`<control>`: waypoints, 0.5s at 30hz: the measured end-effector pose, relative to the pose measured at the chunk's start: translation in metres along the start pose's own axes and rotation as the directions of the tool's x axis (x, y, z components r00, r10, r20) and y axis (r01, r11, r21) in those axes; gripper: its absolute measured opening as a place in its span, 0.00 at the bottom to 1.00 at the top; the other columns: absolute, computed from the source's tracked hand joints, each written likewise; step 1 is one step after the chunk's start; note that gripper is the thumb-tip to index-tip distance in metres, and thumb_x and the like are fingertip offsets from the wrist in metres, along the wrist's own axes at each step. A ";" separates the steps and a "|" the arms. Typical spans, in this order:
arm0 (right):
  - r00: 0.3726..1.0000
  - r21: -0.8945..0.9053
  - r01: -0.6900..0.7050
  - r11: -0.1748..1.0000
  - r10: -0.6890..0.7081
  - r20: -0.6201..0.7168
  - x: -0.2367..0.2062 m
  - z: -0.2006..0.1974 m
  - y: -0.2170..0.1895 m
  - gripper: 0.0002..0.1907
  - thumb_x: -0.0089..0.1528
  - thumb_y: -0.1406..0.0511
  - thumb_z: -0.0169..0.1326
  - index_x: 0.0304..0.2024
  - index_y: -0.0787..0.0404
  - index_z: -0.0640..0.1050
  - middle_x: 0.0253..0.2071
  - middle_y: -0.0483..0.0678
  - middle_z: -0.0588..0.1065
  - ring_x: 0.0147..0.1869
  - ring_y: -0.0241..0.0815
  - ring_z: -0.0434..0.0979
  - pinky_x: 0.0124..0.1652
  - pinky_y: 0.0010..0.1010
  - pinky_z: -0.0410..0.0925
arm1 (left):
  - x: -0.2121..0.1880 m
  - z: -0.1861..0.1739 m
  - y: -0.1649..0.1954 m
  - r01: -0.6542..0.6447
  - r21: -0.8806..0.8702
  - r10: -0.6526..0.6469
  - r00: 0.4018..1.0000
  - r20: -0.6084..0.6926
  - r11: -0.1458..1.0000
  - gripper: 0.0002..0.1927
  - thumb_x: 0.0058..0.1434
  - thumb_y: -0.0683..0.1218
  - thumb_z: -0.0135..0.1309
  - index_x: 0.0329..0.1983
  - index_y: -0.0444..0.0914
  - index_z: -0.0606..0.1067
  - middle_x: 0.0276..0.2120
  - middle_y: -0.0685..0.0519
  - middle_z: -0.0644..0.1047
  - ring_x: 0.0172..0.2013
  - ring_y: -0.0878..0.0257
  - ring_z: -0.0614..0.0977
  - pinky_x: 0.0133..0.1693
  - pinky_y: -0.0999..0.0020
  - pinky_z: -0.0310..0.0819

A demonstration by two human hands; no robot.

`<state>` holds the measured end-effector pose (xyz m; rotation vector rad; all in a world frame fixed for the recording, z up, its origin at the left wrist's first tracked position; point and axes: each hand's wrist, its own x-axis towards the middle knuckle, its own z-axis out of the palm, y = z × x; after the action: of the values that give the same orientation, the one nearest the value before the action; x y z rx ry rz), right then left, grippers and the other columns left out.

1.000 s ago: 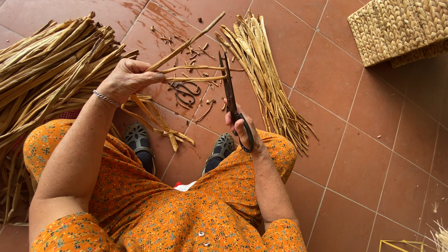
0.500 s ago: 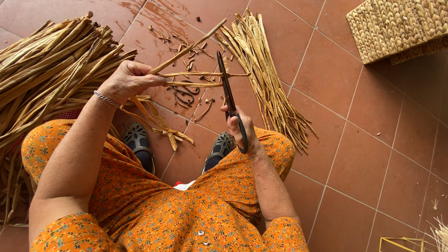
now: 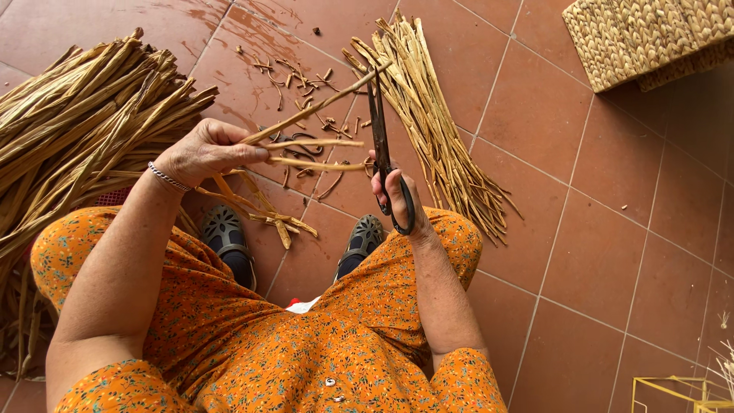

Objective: The person sits on a tiled floor and uses scissors to trim the ends off bundles of dried palm leaves, cutting off dark root tips and uneven edges. They place the trimmed leaves into a pile beside them and gather more untrimmed leaves from a large bundle to continue cutting.

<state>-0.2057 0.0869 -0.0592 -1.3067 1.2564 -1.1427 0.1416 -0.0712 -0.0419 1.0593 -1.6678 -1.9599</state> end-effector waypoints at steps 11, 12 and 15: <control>0.987 0.000 -0.082 0.997 0.081 -0.138 -0.007 0.000 -0.006 0.39 0.69 0.40 0.39 0.55 0.70 0.72 0.21 0.34 0.61 0.20 0.23 0.59 0.18 0.17 0.57 | -0.002 -0.001 0.000 0.108 0.147 -0.115 0.993 0.040 0.983 0.17 0.62 0.53 0.61 0.48 0.40 0.85 0.19 0.64 0.70 0.20 0.74 0.64 0.21 0.74 0.54; 0.984 0.008 -0.067 0.998 0.067 -0.166 -0.007 0.000 -0.006 0.39 0.69 0.40 0.39 0.55 0.69 0.72 0.21 0.34 0.61 0.19 0.23 0.59 0.18 0.17 0.56 | -0.001 -0.002 -0.001 0.063 0.153 -0.066 0.998 0.014 0.986 0.17 0.63 0.53 0.59 0.49 0.39 0.84 0.20 0.64 0.71 0.21 0.73 0.65 0.22 0.74 0.56; 0.966 0.071 -0.024 0.997 0.041 -0.254 -0.003 -0.006 -0.005 0.37 0.69 0.40 0.39 0.53 0.68 0.73 0.21 0.35 0.61 0.19 0.24 0.58 0.17 0.18 0.56 | 0.003 -0.007 -0.003 -0.065 0.134 0.073 0.996 -0.053 0.989 0.16 0.70 0.54 0.52 0.44 0.36 0.80 0.21 0.61 0.71 0.23 0.71 0.67 0.25 0.74 0.60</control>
<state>-0.2115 0.0897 -0.0534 -1.1095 1.4063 -1.3509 0.1451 -0.0773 -0.0456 1.0796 -1.7984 -1.7799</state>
